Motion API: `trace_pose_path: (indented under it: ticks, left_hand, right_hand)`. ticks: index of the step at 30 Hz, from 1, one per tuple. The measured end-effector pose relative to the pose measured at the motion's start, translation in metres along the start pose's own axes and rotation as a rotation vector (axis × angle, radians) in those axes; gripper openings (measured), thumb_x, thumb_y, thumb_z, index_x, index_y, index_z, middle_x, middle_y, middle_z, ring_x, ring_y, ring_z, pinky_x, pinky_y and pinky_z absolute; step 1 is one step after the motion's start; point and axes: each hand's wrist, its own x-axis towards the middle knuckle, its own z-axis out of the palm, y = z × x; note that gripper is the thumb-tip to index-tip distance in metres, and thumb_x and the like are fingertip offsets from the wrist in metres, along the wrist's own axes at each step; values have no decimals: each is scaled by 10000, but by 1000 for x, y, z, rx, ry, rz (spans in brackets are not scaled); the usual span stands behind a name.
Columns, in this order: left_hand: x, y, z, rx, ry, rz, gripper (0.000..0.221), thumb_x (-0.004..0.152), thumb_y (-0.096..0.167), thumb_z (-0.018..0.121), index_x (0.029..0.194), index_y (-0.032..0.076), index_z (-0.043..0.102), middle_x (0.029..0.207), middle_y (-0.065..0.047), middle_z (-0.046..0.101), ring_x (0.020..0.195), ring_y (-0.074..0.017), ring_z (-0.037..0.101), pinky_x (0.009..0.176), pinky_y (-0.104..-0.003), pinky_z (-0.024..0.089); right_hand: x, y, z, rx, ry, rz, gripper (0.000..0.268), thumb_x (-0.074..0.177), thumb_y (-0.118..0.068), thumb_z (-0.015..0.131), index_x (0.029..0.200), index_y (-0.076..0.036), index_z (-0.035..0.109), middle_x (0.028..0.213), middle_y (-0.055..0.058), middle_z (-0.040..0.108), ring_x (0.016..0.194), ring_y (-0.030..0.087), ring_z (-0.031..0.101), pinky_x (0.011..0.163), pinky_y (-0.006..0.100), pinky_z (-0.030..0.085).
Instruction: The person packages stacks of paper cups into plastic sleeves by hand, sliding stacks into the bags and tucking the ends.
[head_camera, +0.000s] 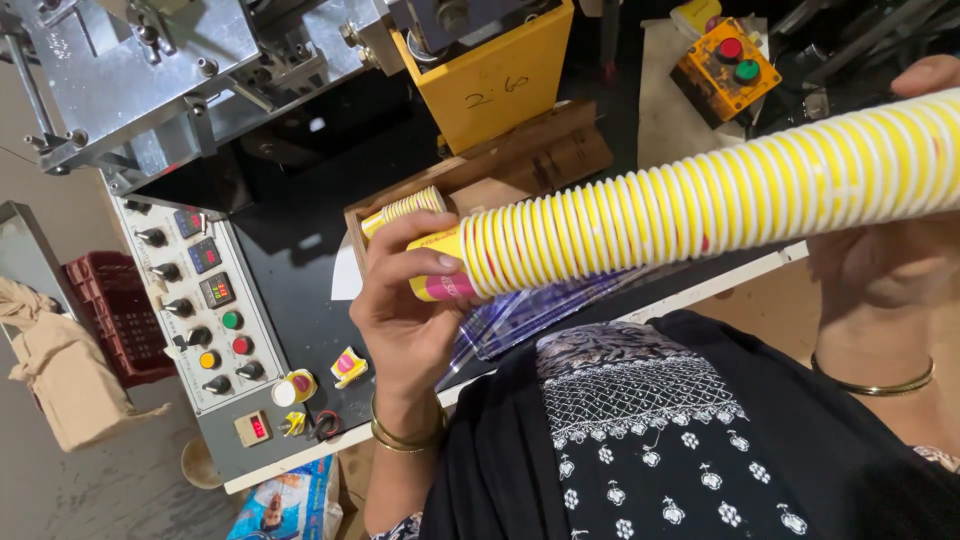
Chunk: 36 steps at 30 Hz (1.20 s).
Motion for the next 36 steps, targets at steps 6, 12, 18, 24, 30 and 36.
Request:
trace_pose_path:
  ticks: [6,12,18,24,30,36]
  left_hand:
    - [-2,1,5,3,-44,-14,359,844,-123,827,1101,74,672,1365,-111,552,1245,-214,599,1074,-339,548]
    - [1,4,5,-44,-88,46,314,855,-80,847,1059,72,664,1376,-133,568,1296,-231,614,1080,-342,563]
    - [14,14,14,-83,17,-139,429,913,75,783,1297,15,601,1293,-129,635,1194,-190,657,1016,-302,573]
    - [14,-26,9,-117,214,-446,321,1046,269,645,1173,-25,651,872,-91,693,650,-131,667,540,-240,518]
    - [14,-45,-7,-311,256,-527,324,1057,288,603,1087,-30,654,833,-116,700,583,-153,651,522,-245,519]
    - [11,-56,-6,-406,220,-603,306,1065,305,574,1010,5,597,776,-121,700,543,-161,654,489,-240,516]
  right_hand:
    - [-3,-10,-4,-117,21,28,576,1214,-406,651,1495,-6,347,1136,173,697,1062,232,737,1021,389,572]
    - [0,-19,10,-150,31,-72,790,1012,-599,644,1509,-42,383,1178,170,667,1050,253,734,961,368,596]
    - [6,-26,29,-354,133,-88,531,1063,-482,645,1298,-16,543,1140,177,663,938,219,642,876,327,546]
    - [3,-9,19,-77,224,164,388,1115,-250,680,1029,128,688,996,157,705,865,189,680,872,304,563]
    - [23,-42,54,-159,69,285,409,863,-13,733,1221,137,602,1116,163,693,1023,195,693,977,302,564]
    - [-6,0,-10,-79,88,198,177,1109,55,712,1184,206,657,1080,221,710,973,231,714,997,338,593]
